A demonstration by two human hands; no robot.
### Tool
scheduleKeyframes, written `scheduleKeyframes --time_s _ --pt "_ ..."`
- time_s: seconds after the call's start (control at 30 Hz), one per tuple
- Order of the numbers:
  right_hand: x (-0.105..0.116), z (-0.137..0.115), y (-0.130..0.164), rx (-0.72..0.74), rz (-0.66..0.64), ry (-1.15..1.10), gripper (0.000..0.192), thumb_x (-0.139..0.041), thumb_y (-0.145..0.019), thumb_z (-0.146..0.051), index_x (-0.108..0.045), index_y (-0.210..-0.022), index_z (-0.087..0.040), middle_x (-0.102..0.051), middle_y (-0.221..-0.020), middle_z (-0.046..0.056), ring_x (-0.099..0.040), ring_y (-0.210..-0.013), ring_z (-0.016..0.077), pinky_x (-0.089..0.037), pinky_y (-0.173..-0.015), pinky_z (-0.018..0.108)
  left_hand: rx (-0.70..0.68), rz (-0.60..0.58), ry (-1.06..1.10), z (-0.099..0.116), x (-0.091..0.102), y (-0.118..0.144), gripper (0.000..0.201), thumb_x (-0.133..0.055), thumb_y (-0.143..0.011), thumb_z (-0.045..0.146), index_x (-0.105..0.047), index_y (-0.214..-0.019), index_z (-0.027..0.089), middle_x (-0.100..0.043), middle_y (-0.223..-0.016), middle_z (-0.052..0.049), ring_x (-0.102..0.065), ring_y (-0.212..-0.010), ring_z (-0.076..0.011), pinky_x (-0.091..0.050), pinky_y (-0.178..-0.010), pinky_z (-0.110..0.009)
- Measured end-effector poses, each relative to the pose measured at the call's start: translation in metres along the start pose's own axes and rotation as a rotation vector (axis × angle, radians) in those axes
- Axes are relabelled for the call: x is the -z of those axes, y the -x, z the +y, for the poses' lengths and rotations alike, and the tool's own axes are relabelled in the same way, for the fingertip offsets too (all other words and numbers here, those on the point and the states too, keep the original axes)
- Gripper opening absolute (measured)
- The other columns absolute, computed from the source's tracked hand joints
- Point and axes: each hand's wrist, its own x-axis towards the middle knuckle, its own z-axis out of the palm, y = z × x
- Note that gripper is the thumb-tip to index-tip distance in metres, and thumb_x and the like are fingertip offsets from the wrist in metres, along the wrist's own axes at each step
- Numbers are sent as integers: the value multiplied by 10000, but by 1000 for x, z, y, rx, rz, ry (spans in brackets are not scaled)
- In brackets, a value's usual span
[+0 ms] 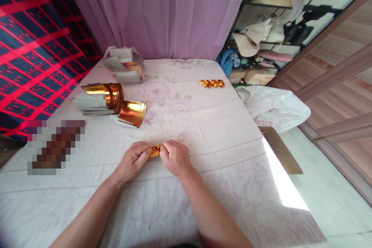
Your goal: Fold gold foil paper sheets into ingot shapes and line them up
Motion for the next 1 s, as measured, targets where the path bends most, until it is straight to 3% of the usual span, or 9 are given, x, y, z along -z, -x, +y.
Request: scheduleKeyframes --time_s 0.23,0.43,0.63,0.77,1.0 --pt "6 -1 0 -3 -62 -108 274 -384 -830 -190 -288 -574 -217 -423 -540 -33 -393 -525 106 -230 -546 257 14 -25 -78 3 3 0 377 -365 -923 273 -473 -570 196 -499 -537 14 -486 -565 -136 -351 -632 -281" --pt "4 -2 1 2 -54 -39 272 -392 -831 -177 -353 -564 -213 -464 -551 -26 -410 -540 111 -240 -557 261 112 -11 -86 10 7 -1 203 -439 -877 282 -582 -754 209 -622 -664 2 -561 -636 -163 -396 -657 -294" --pt "5 0 3 35 -56 12 263 -394 -830 -171 -374 -571 -211 -489 -562 -19 -433 -552 114 -253 -570 266 49 -41 -193 10 9 1 230 -427 -896 272 -615 -779 209 -668 -729 -28 -601 -717 -194 -400 -714 -328" --pt "6 -1 2 64 -52 52 263 -400 -830 -163 -367 -574 -209 -489 -566 -18 -433 -552 110 -249 -575 267 16 -47 -203 10 8 1 266 -404 -896 246 -576 -698 205 -631 -667 -20 -579 -684 -186 -385 -696 -319" --pt "2 -6 2 135 -17 95 296 -377 -868 -182 -417 -576 -209 -497 -568 -6 -434 -552 119 -255 -574 285 158 101 -134 12 0 1 275 -368 -859 224 -520 -631 208 -573 -611 -11 -535 -614 -161 -375 -623 -282"
